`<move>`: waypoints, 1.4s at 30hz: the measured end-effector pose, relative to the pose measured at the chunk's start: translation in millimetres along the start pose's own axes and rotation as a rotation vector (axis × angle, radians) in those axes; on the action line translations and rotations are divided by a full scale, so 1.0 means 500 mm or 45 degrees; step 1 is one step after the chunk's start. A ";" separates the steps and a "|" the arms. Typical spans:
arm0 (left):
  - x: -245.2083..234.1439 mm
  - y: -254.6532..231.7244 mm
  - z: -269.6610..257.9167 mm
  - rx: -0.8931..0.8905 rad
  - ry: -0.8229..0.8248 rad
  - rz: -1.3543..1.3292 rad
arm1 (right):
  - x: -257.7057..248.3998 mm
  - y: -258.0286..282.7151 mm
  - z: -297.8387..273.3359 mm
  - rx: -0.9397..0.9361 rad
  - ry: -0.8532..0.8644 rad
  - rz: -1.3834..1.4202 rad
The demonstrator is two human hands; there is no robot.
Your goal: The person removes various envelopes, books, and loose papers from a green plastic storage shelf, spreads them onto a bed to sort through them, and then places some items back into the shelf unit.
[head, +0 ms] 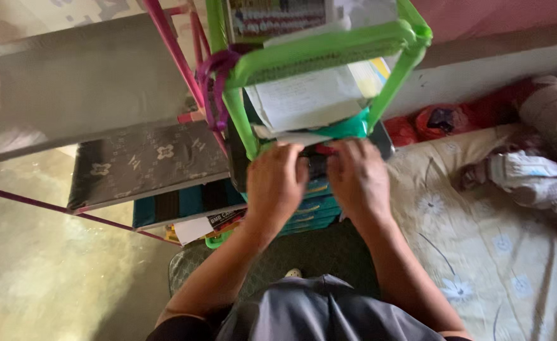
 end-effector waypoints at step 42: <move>0.230 0.488 0.105 -1.161 -0.267 -2.169 | 0.127 -0.203 0.188 0.575 -0.642 1.795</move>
Point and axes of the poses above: each hand's wrist, its own z-axis towards the middle knuckle, its own x-axis out of the palm, y = z × x, the point moved 5 cm from there along z, towards the middle knuckle, and after that the axes turned 7 degrees about -z, right-handed, at the moved point
